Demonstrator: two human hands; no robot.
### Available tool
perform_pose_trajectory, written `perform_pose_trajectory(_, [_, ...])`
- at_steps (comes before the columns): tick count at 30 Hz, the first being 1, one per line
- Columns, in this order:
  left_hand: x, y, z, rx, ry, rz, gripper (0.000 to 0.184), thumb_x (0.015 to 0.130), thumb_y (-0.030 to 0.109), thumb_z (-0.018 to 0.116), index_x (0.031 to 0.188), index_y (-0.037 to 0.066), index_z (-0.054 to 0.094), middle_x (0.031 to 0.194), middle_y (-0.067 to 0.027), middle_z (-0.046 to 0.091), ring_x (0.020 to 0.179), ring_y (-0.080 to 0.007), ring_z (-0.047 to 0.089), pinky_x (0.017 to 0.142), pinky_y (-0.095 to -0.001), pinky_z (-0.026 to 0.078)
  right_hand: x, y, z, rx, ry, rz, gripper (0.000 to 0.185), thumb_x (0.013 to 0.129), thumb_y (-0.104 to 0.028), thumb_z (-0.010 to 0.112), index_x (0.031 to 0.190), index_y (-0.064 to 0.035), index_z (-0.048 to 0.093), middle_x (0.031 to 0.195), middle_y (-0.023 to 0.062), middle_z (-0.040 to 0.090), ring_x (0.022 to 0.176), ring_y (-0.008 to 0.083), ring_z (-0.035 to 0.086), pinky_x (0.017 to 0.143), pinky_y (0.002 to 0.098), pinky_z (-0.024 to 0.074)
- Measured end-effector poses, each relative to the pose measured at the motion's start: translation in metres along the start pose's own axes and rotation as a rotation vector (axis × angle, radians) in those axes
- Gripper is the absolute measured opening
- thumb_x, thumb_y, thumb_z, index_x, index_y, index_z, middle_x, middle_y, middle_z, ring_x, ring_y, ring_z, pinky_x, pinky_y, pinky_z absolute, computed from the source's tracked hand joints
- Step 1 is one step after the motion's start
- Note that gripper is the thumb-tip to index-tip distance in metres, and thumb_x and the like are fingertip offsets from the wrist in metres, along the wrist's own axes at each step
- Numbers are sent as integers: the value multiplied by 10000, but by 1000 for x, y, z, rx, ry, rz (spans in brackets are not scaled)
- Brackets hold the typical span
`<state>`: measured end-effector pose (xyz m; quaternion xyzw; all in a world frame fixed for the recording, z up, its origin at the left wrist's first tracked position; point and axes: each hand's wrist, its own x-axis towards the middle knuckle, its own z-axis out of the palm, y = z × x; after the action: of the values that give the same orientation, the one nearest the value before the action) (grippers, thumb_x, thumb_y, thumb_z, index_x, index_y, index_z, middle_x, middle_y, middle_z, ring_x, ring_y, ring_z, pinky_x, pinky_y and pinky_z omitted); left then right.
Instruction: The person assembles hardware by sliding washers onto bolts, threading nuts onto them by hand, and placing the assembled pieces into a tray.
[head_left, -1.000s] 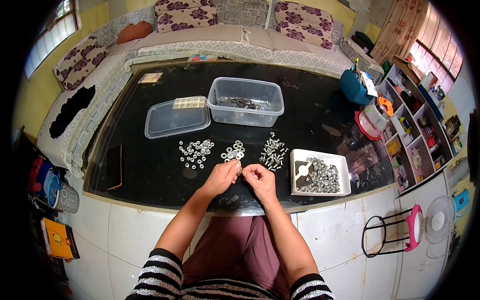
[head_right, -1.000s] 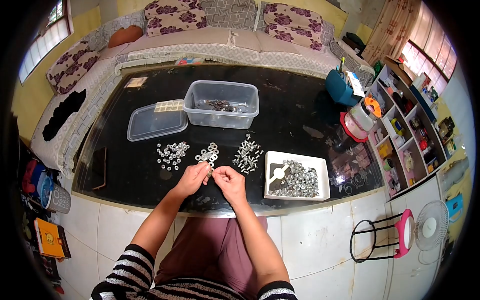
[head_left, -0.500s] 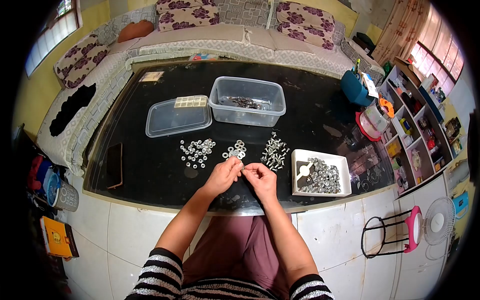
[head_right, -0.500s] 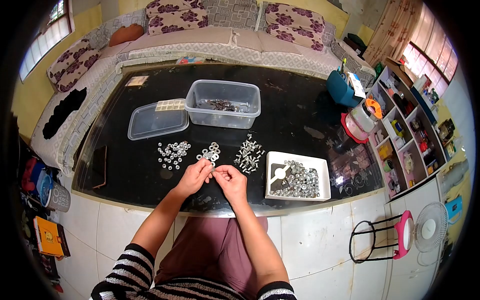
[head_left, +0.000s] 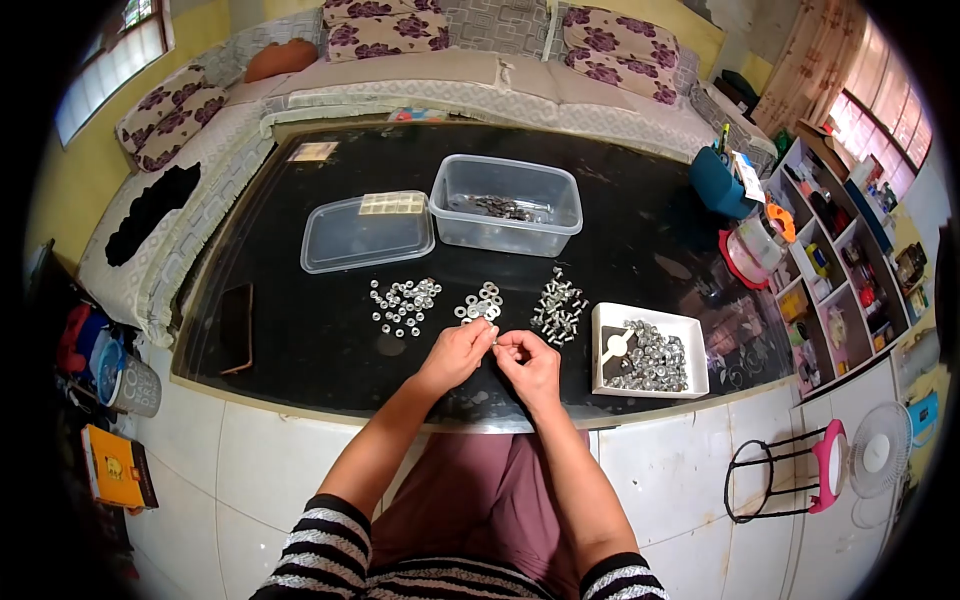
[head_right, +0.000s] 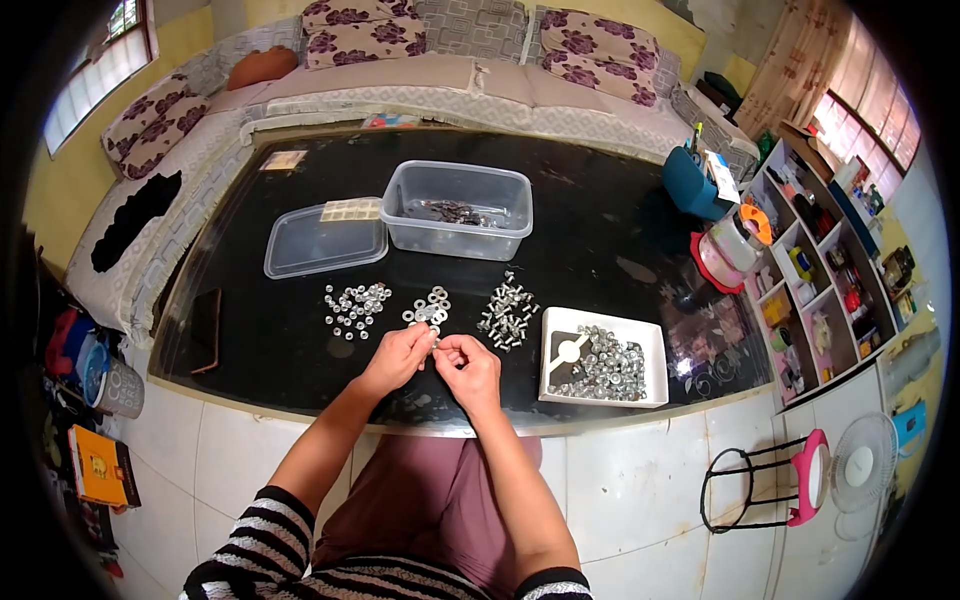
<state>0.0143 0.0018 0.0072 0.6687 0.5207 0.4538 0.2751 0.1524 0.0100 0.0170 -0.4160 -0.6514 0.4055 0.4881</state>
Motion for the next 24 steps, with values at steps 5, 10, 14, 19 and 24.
perform_pose_trajectory(5, [-2,3,-4,-124,-47,-90,223,882,174,439,738,9,480,579,-33,491,497,-86,475,477,-242,403,0,5,-1,65,1,-24,83,702,-8,629,772,17,592,659,-26,550,587,12,448,557,151,393])
perform_pose_trajectory(10, [-3,4,-6,-260,-112,-28,155,851,167,455,835,13,461,648,-64,508,548,-128,494,508,-261,400,1,6,-2,107,-16,22,82,707,-3,626,779,15,591,669,-40,540,588,1,433,555,143,379])
perform_pose_trajectory(14, [-3,2,-4,-265,-78,-7,165,857,174,456,824,13,467,619,-59,504,526,-130,487,498,-265,399,1,6,-2,99,-33,31,75,708,-4,625,772,12,589,667,-40,539,586,0,433,552,144,381])
perform_pose_trajectory(19, [0,-1,-6,-108,-129,-92,192,873,180,456,770,18,470,572,-17,478,506,-77,455,491,-221,386,0,6,-2,129,-59,19,74,708,-5,626,770,11,588,660,-40,537,585,0,433,551,143,381])
perform_pose_trajectory(24, [-3,3,-4,-244,-67,-39,227,875,203,446,752,15,479,561,-35,484,495,-99,459,480,-245,386,1,8,-2,119,-33,10,79,705,-4,630,769,7,586,661,-39,537,585,0,431,550,143,380])
